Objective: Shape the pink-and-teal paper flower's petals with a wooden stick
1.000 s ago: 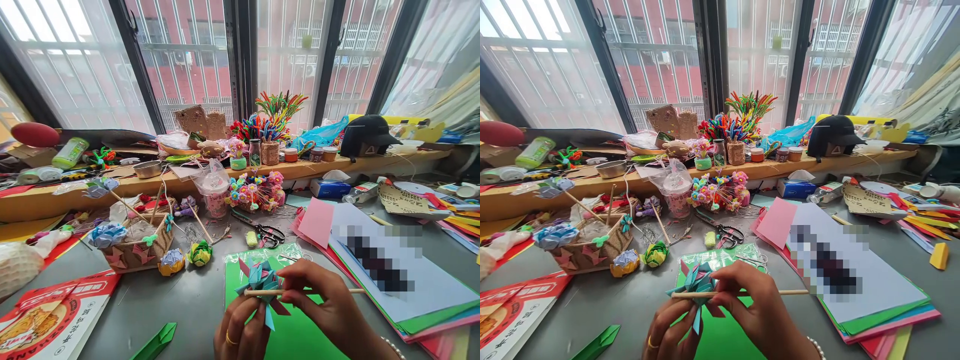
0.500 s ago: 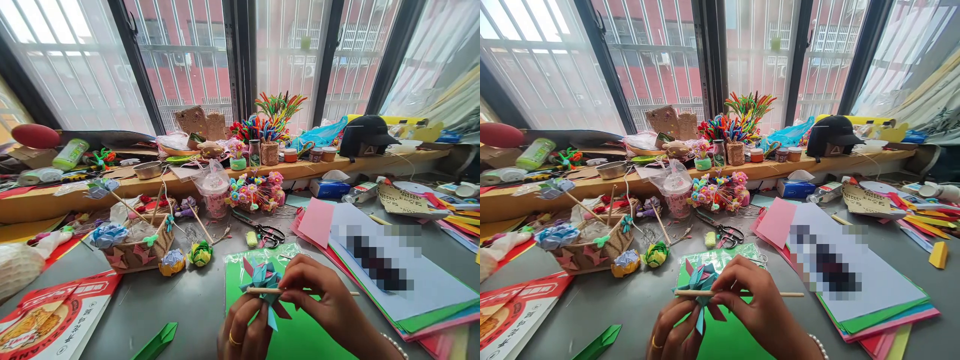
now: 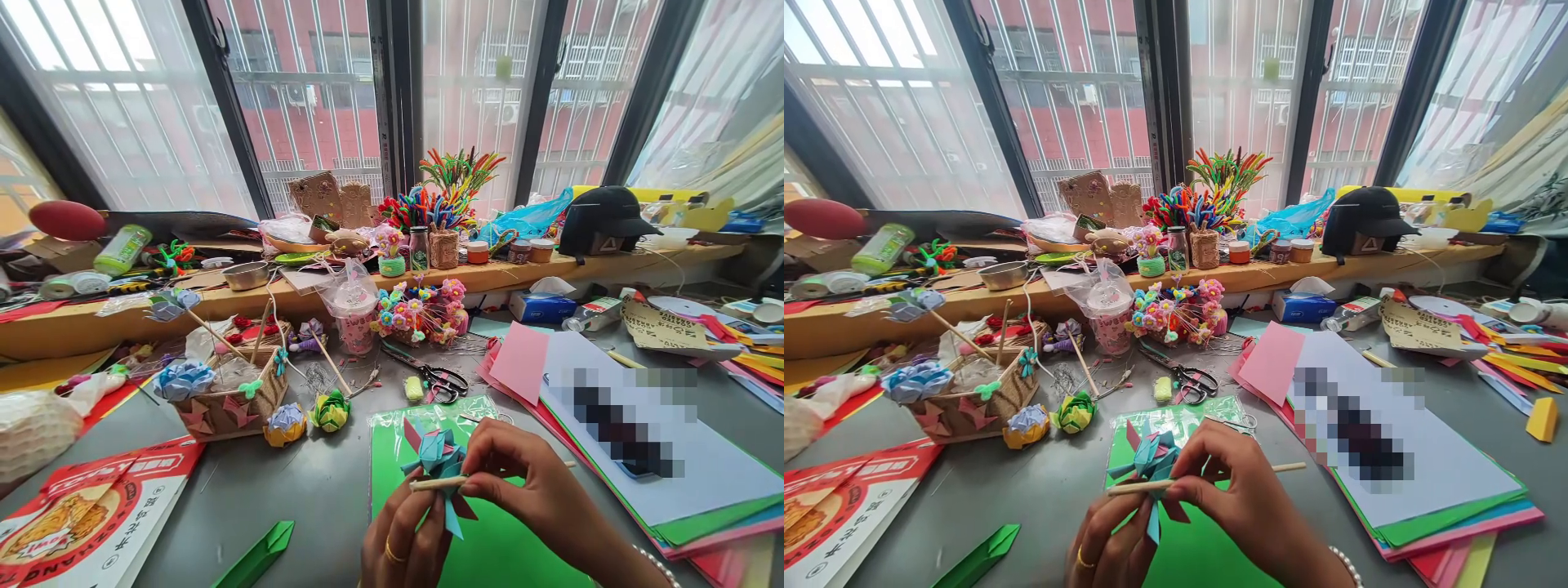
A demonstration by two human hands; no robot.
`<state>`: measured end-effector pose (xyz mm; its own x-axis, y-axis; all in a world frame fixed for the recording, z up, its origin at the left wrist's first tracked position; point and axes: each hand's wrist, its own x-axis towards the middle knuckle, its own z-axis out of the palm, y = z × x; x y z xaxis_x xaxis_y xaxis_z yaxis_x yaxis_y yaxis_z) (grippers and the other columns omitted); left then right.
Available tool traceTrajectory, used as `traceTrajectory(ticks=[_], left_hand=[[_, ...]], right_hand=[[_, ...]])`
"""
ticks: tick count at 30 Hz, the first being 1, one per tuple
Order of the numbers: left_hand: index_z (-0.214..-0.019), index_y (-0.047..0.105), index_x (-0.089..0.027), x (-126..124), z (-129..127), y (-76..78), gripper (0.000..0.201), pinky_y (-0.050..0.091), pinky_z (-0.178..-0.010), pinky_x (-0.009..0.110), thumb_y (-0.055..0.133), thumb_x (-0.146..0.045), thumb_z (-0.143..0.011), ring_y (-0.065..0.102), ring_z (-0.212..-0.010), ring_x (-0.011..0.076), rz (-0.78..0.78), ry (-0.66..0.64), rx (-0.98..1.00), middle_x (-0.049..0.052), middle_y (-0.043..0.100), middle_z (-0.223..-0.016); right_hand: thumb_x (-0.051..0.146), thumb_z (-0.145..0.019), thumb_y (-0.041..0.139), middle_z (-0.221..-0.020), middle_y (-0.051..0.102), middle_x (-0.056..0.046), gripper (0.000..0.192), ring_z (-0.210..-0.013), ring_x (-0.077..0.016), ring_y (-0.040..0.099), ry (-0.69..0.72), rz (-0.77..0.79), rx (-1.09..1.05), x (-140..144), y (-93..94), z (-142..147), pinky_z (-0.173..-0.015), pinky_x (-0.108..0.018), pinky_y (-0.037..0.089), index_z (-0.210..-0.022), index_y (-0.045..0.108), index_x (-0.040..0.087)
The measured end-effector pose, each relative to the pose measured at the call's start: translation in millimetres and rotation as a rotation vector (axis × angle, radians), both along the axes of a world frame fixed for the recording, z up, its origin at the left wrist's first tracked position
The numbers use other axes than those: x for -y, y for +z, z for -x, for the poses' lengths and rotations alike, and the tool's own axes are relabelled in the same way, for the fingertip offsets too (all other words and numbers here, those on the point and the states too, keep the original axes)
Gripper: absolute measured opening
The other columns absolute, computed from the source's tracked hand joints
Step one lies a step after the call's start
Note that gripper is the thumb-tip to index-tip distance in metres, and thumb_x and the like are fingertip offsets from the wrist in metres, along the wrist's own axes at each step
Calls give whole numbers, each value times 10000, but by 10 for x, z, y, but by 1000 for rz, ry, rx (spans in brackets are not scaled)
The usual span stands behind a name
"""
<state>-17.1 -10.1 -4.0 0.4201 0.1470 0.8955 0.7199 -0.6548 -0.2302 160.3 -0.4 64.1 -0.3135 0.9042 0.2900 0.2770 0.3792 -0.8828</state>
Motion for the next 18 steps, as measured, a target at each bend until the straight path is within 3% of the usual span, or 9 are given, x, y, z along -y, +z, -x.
traceTrajectory(ticks=[4, 11, 13, 15, 18], left_hand=[[-794, 590, -100, -20, -58, 35, 83, 577, -665, 228, 521, -56, -804, 658, -763, 161, 37, 0, 59, 52, 627, -738], [-930, 525, -109, 12, -16, 202, 182, 520, -598, 254, 516, -254, -819, 562, -702, 148, 151, -99, 335, 58, 527, -820], [-959, 572, -134, 13, 43, 261, 172, 500, -633, 272, 479, -217, -841, 543, -728, 158, 280, -32, 316, 61, 532, -831], [-958, 609, -178, 0, 97, 305, 178, 483, -644, 262, 502, -132, -823, 538, -728, 154, 395, -72, 225, 45, 568, -811], [-950, 622, -193, -34, 144, 335, 225, 477, -644, 243, 596, -80, -757, 530, -715, 145, 430, -153, 133, 28, 604, -792]], right_hand=[[288, -794, 617, -669, 554, -8, 191, -614, -129, 540, -11, -104, 35, 22, -18, 18, -525, -218, 437, -654, 609, 159], [210, -853, 537, -705, 558, -30, 122, -608, -129, 564, -96, -486, 58, -3, -125, 40, -530, -210, 480, -765, 607, 162], [186, -863, 522, -707, 564, -39, 125, -613, -128, 565, -74, -583, 90, -10, -156, 60, -542, -210, 482, -778, 609, 154], [174, -874, 502, -707, 571, -51, 142, -616, -131, 568, -61, -664, 115, -8, -184, 86, -549, -215, 485, -787, 610, 142], [178, -884, 485, -698, 582, -61, 166, -614, -136, 573, -84, -731, 139, 3, -212, 118, -544, -219, 486, -781, 608, 135]])
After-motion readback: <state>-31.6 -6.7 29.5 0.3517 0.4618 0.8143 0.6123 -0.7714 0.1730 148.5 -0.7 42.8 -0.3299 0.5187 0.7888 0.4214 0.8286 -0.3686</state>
